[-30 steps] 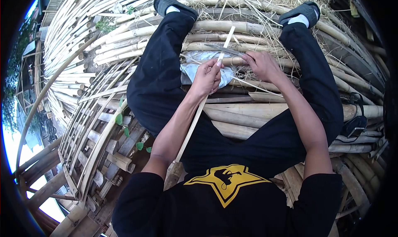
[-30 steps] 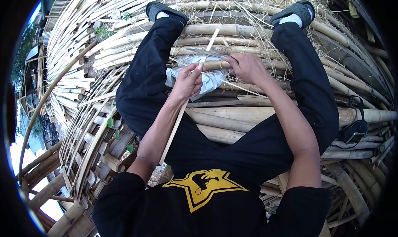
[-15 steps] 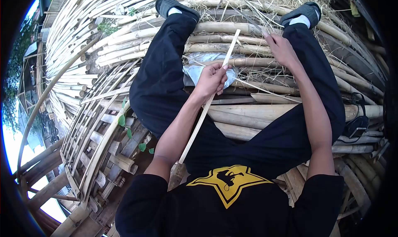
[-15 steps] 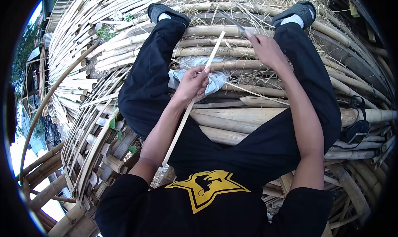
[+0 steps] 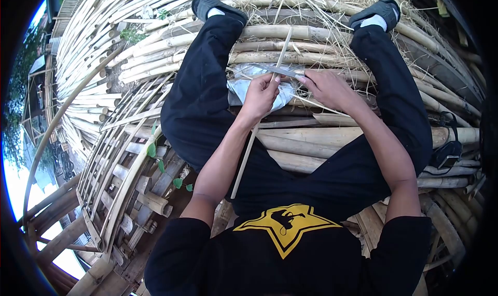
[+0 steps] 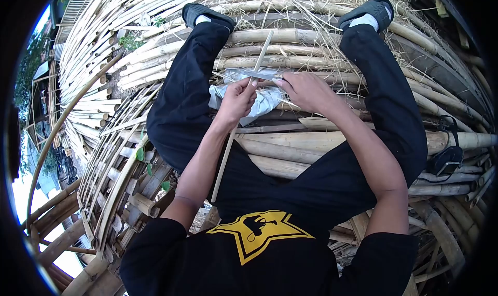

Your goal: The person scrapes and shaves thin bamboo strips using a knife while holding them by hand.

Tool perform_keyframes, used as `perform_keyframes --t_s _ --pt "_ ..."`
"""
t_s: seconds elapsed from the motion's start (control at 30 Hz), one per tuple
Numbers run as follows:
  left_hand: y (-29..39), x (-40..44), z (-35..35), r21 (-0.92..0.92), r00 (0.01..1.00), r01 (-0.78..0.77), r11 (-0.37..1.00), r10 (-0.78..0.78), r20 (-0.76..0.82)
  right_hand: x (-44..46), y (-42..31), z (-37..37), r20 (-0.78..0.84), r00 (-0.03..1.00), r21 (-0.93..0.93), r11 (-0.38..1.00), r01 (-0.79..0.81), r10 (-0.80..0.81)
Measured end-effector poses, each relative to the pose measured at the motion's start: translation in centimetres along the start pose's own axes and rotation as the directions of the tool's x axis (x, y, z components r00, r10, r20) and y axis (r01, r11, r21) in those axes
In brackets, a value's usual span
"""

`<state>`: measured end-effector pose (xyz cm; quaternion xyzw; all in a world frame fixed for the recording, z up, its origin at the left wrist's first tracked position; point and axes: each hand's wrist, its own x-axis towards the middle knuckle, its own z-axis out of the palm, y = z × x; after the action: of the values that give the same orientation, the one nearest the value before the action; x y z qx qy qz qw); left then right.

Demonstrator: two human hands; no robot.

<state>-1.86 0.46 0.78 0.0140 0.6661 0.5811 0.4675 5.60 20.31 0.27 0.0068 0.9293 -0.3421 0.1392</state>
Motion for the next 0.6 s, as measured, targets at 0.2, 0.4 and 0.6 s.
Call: perform_keyframes --t_s 0.2,0.4,0.6 --pt "0.2 -1.1 0.0 0.091 1.0 0.025 0.996 -0.023 -0.021 0.6 4.3 1.3 -0.107 0.979 -0.049 0.983 -0.178 0.172" --pt "0.8 -1.8 -0.9 -0.121 0.999 0.032 0.992 -0.036 -0.029 1.3 10.5 -0.5 -0.394 0.824 0.031 0.902 -0.43 0.407" --pt "0.9 -0.1 -0.4 -0.161 0.989 0.089 0.983 -0.067 0.134 2.1 1.0 -0.8 -0.037 0.89 0.581 0.735 -0.35 0.454"
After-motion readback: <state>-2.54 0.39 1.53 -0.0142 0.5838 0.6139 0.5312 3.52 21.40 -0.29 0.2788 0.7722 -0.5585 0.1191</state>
